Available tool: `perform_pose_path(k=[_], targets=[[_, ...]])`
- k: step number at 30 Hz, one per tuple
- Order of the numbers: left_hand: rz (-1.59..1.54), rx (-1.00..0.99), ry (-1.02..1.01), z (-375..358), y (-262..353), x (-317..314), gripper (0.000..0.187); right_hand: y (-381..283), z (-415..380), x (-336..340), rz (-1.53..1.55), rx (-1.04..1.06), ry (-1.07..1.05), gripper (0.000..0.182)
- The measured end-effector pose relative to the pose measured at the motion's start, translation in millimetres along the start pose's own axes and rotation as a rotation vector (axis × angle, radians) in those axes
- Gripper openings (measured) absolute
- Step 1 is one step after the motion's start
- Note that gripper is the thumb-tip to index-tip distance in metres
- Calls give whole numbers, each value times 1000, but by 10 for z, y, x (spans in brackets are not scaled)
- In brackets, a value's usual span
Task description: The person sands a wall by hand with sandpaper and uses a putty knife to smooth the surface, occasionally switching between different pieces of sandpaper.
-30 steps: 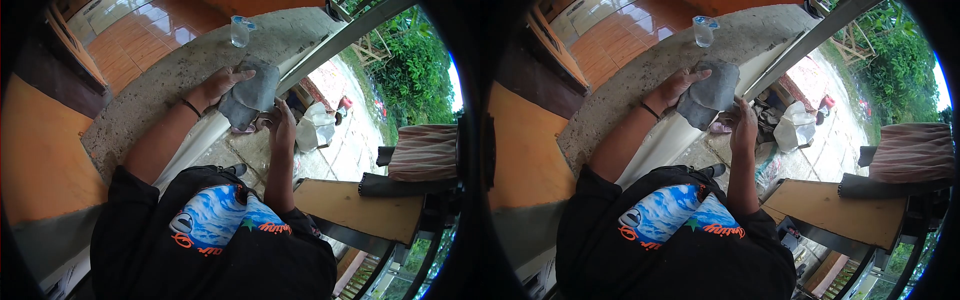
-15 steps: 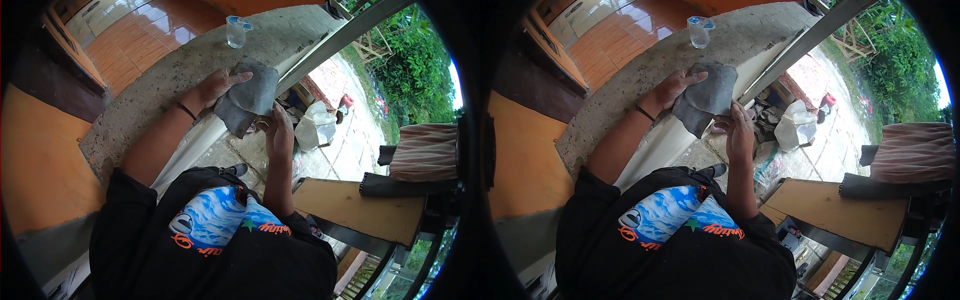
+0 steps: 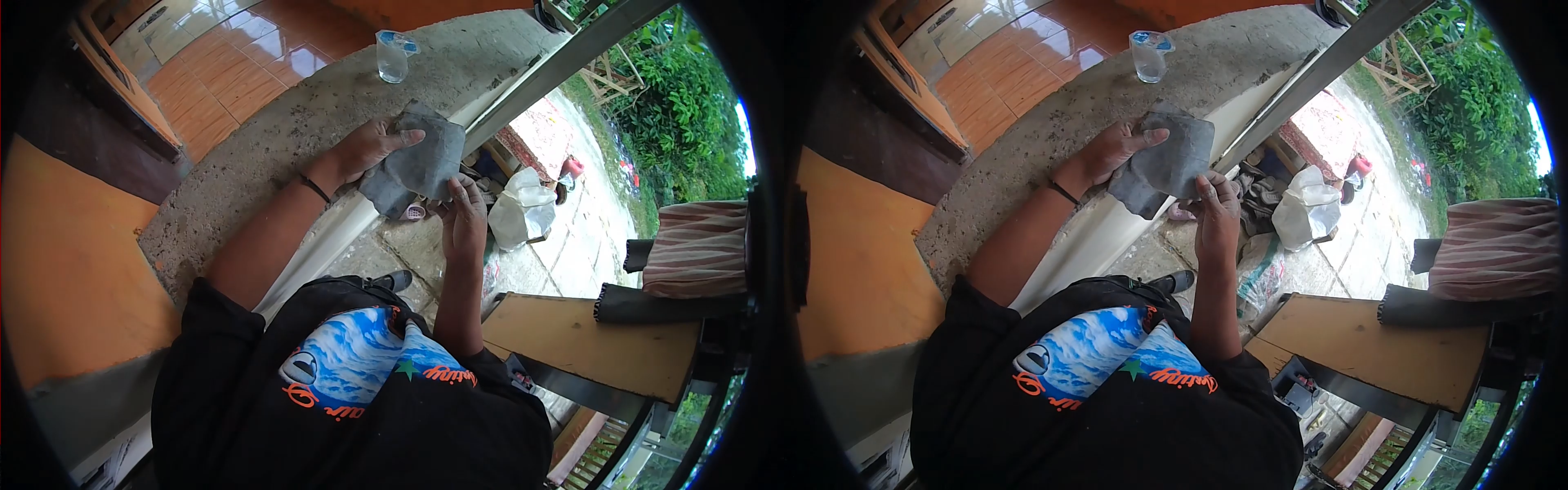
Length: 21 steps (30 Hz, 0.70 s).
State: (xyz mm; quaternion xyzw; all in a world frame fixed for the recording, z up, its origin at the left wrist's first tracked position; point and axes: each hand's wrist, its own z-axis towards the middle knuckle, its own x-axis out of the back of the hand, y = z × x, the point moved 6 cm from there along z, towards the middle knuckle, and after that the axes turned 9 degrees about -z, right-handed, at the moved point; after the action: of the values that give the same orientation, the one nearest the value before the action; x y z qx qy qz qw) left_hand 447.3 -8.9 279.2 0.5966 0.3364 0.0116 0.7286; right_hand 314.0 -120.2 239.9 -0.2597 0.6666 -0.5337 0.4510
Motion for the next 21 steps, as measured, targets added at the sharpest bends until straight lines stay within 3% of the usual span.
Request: perform_pose_path(k=[8,12,16,18,19,20,21], targets=[[120,3,-13,-18,31,-31,39,-197,-60,-289,72,-36,-129,34],[107,33,-31,-40,20,-60,40,-56,-1,-262,-11,-98,-87,37],[-113,30,89,-58,-17,-62,38,-172,15,-36,39,46,95,24],[-165,-105,208,-4,-7,61,34,-176,15,288,91,39,268,23],[-62,-164,334,30,-16,191,33,-155,17,382,94,37,273,23],[-60,-161,330,61,18,190,33,-135,-4,544,87,52,407,28],[120,-369,392,20,243,164,35,-135,-56,651,77,64,544,32]])
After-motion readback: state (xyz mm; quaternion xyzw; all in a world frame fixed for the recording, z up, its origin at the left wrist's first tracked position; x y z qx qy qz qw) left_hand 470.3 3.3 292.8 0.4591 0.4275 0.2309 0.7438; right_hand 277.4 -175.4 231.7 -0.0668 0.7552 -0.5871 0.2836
